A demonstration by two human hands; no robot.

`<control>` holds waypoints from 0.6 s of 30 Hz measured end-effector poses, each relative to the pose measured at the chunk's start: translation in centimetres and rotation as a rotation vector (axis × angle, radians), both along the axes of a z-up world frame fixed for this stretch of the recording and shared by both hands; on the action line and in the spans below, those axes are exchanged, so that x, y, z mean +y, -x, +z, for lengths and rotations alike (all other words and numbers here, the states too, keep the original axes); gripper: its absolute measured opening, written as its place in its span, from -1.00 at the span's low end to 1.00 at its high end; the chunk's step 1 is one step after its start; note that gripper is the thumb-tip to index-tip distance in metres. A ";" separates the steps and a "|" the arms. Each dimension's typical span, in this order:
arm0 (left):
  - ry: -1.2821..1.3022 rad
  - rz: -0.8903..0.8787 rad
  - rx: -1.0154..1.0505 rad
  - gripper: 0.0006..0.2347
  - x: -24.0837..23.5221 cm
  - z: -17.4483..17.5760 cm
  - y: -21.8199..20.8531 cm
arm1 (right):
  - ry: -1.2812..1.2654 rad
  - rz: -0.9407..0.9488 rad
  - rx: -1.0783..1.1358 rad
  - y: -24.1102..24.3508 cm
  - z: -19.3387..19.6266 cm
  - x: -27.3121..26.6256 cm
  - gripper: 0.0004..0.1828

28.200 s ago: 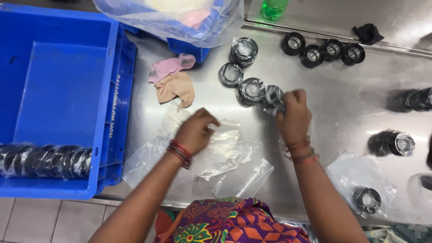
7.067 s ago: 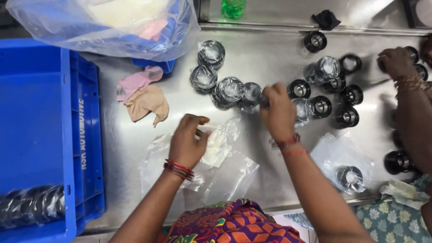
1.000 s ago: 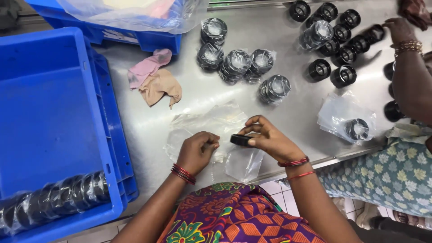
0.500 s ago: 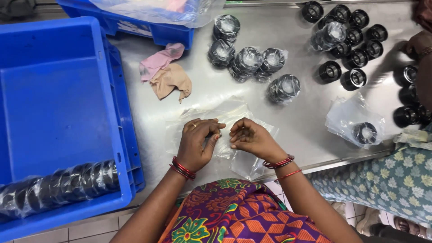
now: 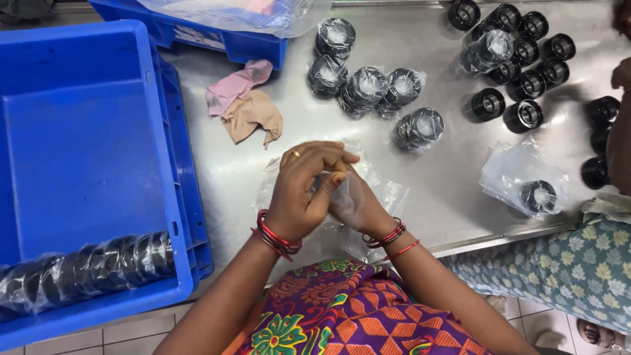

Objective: Packing small circular metal parts into plastic bags on a production floor.

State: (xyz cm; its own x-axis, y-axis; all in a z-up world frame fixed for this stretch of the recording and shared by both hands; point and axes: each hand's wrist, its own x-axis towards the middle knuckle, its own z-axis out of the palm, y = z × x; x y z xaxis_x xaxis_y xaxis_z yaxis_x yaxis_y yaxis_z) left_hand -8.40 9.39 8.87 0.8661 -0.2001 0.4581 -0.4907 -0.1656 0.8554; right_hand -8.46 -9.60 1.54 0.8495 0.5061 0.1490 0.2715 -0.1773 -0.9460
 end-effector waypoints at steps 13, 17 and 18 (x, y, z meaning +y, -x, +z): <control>-0.359 -0.100 0.347 -0.92 1.4 -6.2 -1.8 | -0.215 -0.032 0.825 -2.6 4.2 -2.2 -0.59; -0.106 -0.085 0.257 -0.89 1.6 -6.7 -0.2 | 0.349 -0.207 0.231 -4.4 -0.9 -2.9 -0.74; -0.106 -0.079 0.256 -0.89 2.0 -6.7 0.2 | 0.349 -0.202 0.229 -5.3 -0.3 -2.4 -0.74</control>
